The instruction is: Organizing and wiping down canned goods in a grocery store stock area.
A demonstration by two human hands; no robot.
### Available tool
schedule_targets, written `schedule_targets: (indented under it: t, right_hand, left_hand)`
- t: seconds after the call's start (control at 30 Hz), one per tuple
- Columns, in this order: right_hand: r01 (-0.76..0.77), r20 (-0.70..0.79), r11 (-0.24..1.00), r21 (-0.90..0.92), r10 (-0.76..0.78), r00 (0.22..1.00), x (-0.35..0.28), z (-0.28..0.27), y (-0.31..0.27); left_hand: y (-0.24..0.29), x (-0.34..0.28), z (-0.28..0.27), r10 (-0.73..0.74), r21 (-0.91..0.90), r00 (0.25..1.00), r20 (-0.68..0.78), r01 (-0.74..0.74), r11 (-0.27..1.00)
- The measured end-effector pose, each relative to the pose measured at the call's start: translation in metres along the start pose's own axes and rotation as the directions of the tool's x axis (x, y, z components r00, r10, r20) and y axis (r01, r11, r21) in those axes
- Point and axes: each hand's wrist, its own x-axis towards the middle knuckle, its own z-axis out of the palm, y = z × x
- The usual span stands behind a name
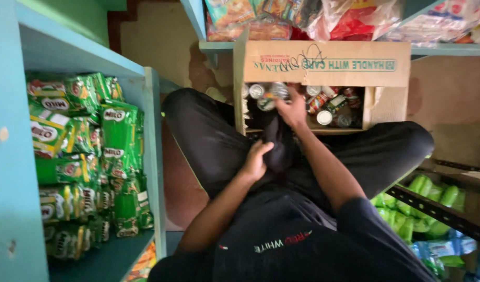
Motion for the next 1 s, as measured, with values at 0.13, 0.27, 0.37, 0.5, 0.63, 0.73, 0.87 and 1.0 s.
schedule_targets:
  t: [0.13,0.27,0.37,0.5,0.63,0.73,0.87,1.0]
  right_hand:
    - [-0.209,0.047,0.560,0.802,0.290,0.956,-0.053,-0.046,0.036]
    - [-0.090,0.054,0.231,0.969,0.157,0.986,-0.107,-0.065,0.032]
    - [-0.067,0.055,0.138,0.988,0.084,0.995,-0.141,-0.055,0.000]
    - [-0.142,0.142,-0.017,0.990,0.188,0.972,-0.141,-0.045,0.026]
    - [-0.182,0.212,-0.156,0.971,0.203,0.956,-0.127,-0.039,0.038]
    - [-0.201,0.223,-0.133,0.971,0.187,0.957,-0.118,-0.028,0.052]
    - [-0.282,0.312,-0.157,0.946,0.212,0.926,-0.118,-0.027,0.035]
    - [-0.162,0.157,0.022,0.987,0.155,0.975,-0.121,-0.017,0.030]
  left_hand:
    - [0.026,-0.017,0.038,0.231,0.220,0.966,0.112,-0.251,0.943]
    - [0.043,-0.034,0.098,0.525,0.653,0.635,0.566,-0.734,0.184]
    - [0.043,-0.039,0.131,0.415,0.582,0.471,0.778,-0.790,-0.194]
    - [0.023,-0.018,0.130,0.117,0.573,0.572,0.812,-0.743,-0.345]
    - [0.005,0.004,0.132,0.080,0.753,0.866,0.493,-0.378,-0.539]
    - [-0.026,0.034,0.102,0.409,0.784,0.694,0.593,-0.381,-0.489]
    - [-0.012,0.038,0.097,0.477,0.948,0.838,0.265,-0.317,0.030]
    - [-0.009,0.060,0.062,0.409,0.821,0.773,0.485,-0.564,0.091]
